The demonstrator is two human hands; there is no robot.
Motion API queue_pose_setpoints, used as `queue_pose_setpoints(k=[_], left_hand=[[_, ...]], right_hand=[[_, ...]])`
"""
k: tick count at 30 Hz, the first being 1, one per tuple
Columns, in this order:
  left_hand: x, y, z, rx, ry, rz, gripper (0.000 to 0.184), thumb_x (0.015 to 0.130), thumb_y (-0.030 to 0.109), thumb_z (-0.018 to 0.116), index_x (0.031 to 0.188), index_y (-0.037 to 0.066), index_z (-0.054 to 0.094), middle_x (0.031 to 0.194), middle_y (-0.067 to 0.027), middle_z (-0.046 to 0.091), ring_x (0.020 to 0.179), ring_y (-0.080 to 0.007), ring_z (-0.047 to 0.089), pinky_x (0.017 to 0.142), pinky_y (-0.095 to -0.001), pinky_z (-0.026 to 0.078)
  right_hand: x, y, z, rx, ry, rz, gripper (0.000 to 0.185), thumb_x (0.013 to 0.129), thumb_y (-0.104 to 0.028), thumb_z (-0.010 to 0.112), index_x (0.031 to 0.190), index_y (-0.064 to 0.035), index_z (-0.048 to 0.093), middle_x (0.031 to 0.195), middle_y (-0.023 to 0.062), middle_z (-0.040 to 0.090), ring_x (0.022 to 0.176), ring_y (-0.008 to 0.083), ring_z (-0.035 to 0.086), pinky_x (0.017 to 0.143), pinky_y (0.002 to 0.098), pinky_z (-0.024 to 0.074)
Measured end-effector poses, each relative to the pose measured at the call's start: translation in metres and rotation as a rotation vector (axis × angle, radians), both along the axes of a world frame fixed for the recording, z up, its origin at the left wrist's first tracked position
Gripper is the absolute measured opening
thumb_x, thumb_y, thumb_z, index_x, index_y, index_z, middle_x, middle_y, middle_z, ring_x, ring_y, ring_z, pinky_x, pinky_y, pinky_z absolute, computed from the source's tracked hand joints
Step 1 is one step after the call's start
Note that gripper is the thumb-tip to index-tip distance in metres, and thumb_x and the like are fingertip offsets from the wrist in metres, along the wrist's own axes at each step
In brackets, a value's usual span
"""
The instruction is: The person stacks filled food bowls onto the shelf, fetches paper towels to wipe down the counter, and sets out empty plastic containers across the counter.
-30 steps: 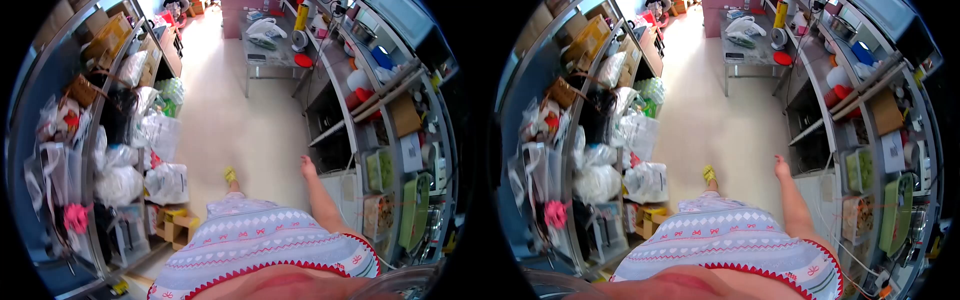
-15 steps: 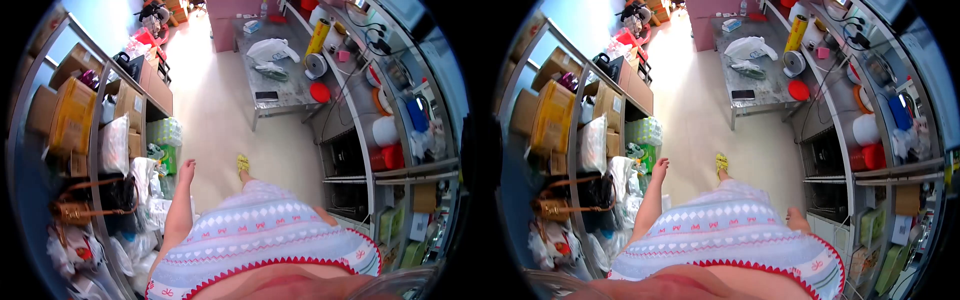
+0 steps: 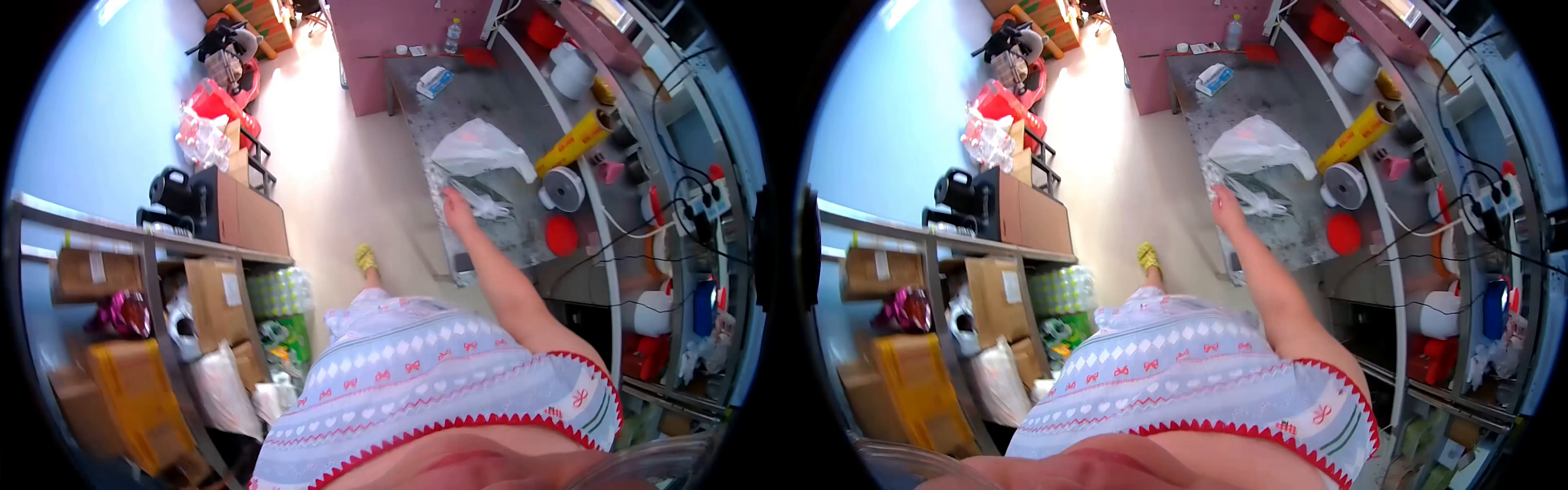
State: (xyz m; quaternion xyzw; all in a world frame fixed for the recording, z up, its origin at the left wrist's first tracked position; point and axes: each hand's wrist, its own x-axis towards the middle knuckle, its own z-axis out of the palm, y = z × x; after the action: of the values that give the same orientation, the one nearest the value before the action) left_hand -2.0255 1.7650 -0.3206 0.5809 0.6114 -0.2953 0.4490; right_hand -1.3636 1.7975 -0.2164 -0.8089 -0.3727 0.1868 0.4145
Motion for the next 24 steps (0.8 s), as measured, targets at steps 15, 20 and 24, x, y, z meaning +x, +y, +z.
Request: queue_pose_setpoints(k=[15, 20, 24], left_hand=[[0.393, 0.597, 0.068, 0.397, -0.817, 0.403, 0.016, 0.093, 0.012, 0.049, 0.103, 0.006, 0.059, 0.082, -0.0032, 0.06, 0.073, -0.0116, 0.054, 0.065, -0.0261, 0.044], [0.377, 0.608, 0.0, 0.379, -0.342, -0.174, 0.023, 0.086, 0.021, 0.059, 0.104, 0.007, 0.062, 0.087, -0.0104, 0.067, 0.082, -0.0199, 0.063, 0.076, -0.0322, 0.05], [0.392, 0.627, 0.005, -0.018, -0.076, -0.15, 0.032, 0.085, 0.024, 0.058, 0.111, 0.005, 0.062, 0.091, -0.0109, 0.068, 0.084, -0.021, 0.064, 0.077, -0.0314, 0.05]], right_hand=[[0.264, 0.394, -0.074, -0.286, -0.198, -0.249, 0.049, 0.084, -0.03, 0.057, 0.132, -0.0299, 0.05, 0.145, 0.0339, 0.021, 0.13, 0.0455, 0.034, 0.106, 0.0393, 0.0354], [0.365, 0.516, -0.098, -0.505, -0.108, -0.427, 0.043, 0.087, -0.037, 0.052, 0.129, -0.0289, 0.055, 0.147, 0.0292, 0.023, 0.131, 0.0525, 0.025, 0.105, 0.0521, 0.0323], [0.442, 0.545, -0.17, -0.353, 0.182, -0.782, 0.044, 0.091, -0.03, 0.049, 0.123, -0.0018, 0.055, 0.136, 0.0202, 0.044, 0.123, 0.032, 0.046, 0.099, 0.0419, 0.0396]])
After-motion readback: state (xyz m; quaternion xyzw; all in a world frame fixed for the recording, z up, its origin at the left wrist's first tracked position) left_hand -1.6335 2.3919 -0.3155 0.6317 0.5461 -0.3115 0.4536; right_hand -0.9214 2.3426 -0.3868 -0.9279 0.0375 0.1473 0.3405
